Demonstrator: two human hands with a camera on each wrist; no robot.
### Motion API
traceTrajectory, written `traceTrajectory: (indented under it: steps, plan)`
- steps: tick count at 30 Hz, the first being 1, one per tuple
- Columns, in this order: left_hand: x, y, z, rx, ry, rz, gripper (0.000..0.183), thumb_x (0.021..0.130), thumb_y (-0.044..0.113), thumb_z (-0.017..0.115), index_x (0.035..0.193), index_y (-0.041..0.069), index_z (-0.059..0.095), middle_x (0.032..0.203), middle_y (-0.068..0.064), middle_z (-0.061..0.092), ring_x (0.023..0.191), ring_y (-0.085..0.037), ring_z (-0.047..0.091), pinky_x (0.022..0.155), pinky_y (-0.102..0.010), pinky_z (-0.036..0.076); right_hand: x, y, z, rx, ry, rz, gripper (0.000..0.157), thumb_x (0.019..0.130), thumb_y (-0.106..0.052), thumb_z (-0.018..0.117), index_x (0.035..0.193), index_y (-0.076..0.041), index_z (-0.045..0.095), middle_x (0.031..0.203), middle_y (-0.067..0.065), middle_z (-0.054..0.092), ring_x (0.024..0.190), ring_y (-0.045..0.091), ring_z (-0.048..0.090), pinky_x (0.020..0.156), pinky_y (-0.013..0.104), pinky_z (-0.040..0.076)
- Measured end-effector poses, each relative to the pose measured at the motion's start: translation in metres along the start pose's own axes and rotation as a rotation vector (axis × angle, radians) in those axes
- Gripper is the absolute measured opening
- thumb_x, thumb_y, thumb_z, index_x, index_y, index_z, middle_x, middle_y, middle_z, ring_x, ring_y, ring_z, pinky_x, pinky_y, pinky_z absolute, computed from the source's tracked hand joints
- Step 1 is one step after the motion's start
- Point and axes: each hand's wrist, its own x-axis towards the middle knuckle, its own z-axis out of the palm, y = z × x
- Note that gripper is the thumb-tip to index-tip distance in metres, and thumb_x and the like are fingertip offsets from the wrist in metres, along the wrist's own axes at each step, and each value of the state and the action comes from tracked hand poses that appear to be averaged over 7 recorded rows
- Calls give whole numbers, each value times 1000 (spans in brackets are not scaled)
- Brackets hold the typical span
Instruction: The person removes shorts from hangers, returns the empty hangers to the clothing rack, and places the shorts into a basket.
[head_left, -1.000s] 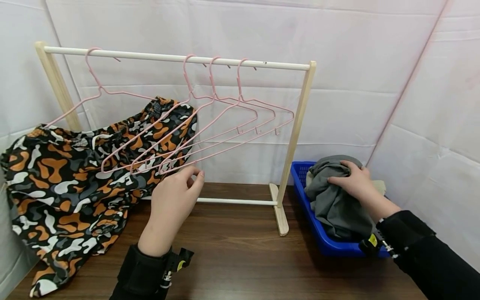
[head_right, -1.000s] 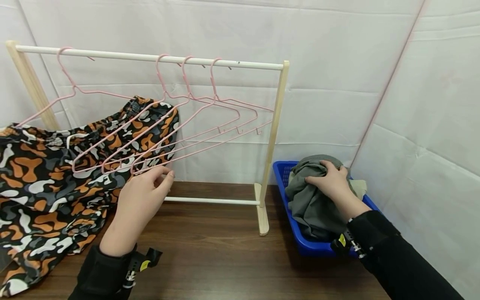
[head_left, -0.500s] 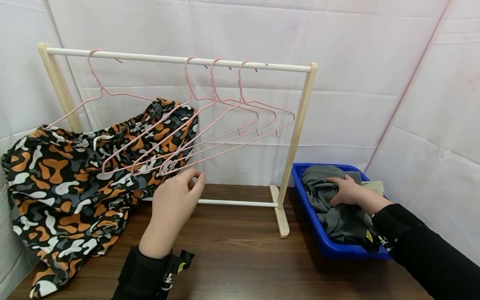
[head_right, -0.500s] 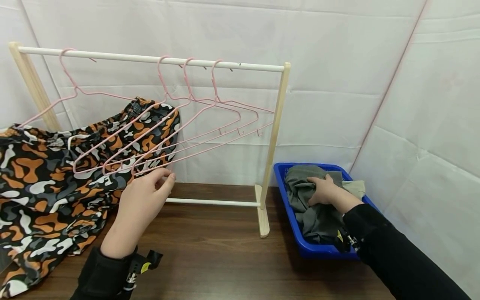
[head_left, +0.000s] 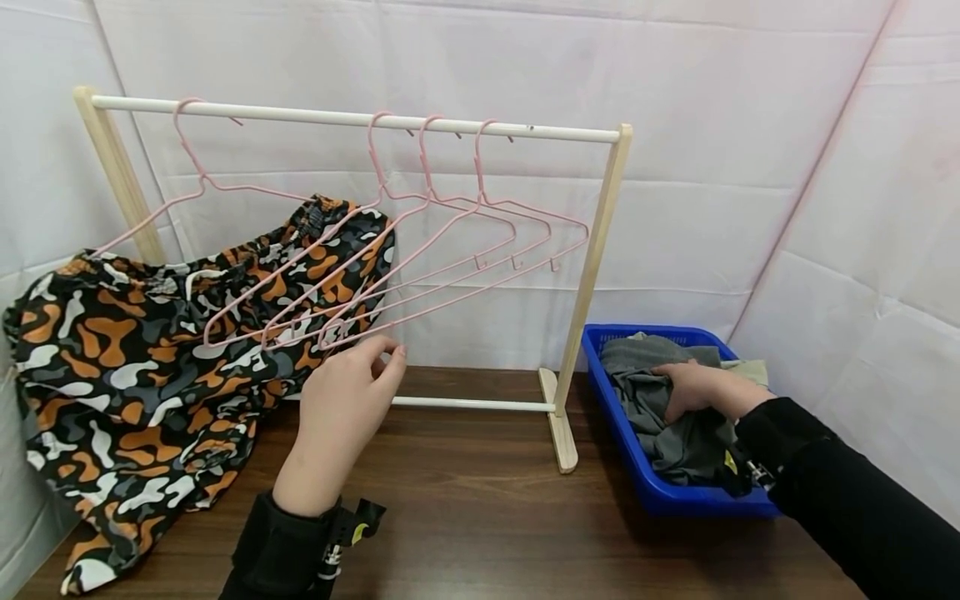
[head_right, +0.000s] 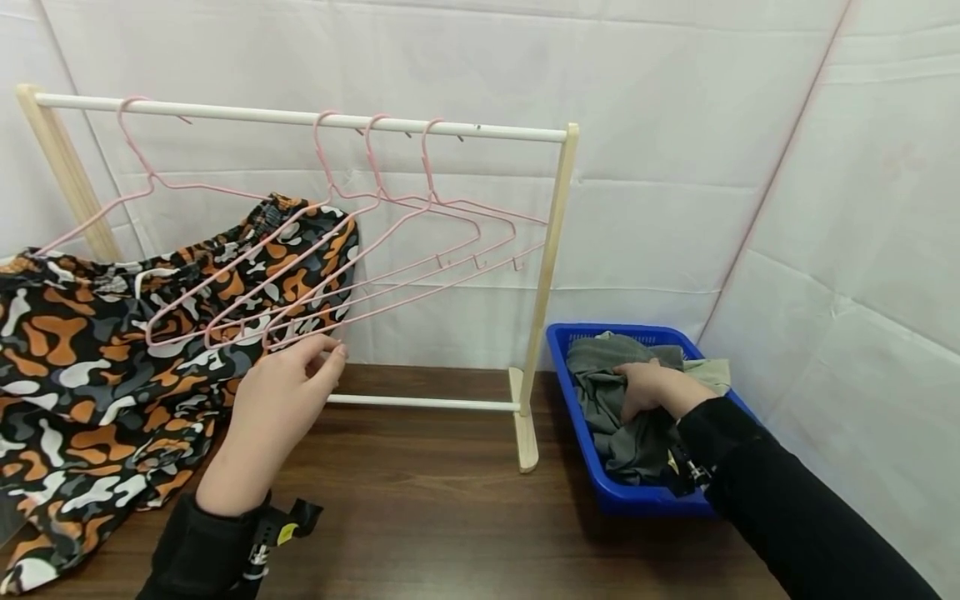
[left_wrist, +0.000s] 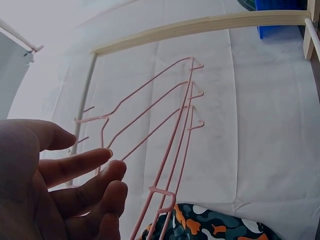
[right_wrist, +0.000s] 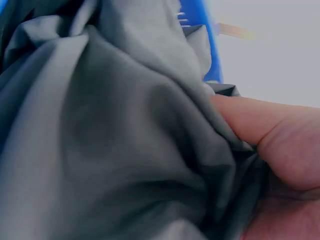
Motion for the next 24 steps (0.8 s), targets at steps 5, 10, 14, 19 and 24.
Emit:
traceTrajectory:
  steps: [5, 10, 14, 19, 24]
  plan:
    - [0, -1, -2, 0, -10, -6, 20, 98, 26, 57, 98, 13, 72, 61, 2, 56, 44, -15, 41, 42, -31, 31, -8, -6, -9, 9, -18, -40, 90, 77, -28, 81, 143, 13, 35, 141, 44, 27, 131, 63, 17, 99, 66, 31]
    - [-1, -3, -3, 15, -31, -6, 23, 99, 29, 56, 101, 12, 71, 64, 1, 59, 45, -14, 42, 42, -31, 32, -19, -15, -17, 24, -29, -90, 82, 88, -39, 70, 138, 17, 39, 138, 41, 37, 127, 58, 32, 97, 60, 37]
    - [-1, -4, -5, 31, -23, -2, 25, 99, 30, 56, 104, 12, 72, 68, 0, 63, 46, -13, 43, 42, -31, 34, -27, -27, -21, 15, 1, -102, 71, 96, -42, 55, 133, 17, 46, 134, 39, 43, 125, 56, 38, 96, 58, 39]
    - [-2, -5, -6, 28, -1, 2, 27, 98, 30, 57, 111, 11, 72, 83, -4, 71, 51, -14, 51, 43, -30, 36, -39, -45, -25, 14, 70, -115, 69, 99, -45, 49, 134, 14, 48, 134, 37, 45, 124, 54, 41, 95, 58, 40]
    - [-3, -6, -10, 3, 43, 31, 29, 98, 27, 56, 116, 10, 72, 95, -8, 72, 67, -21, 64, 46, -31, 41, -52, -71, -28, 11, 161, -135, 75, 99, -52, 47, 141, 10, 42, 141, 35, 39, 128, 53, 36, 99, 61, 35]
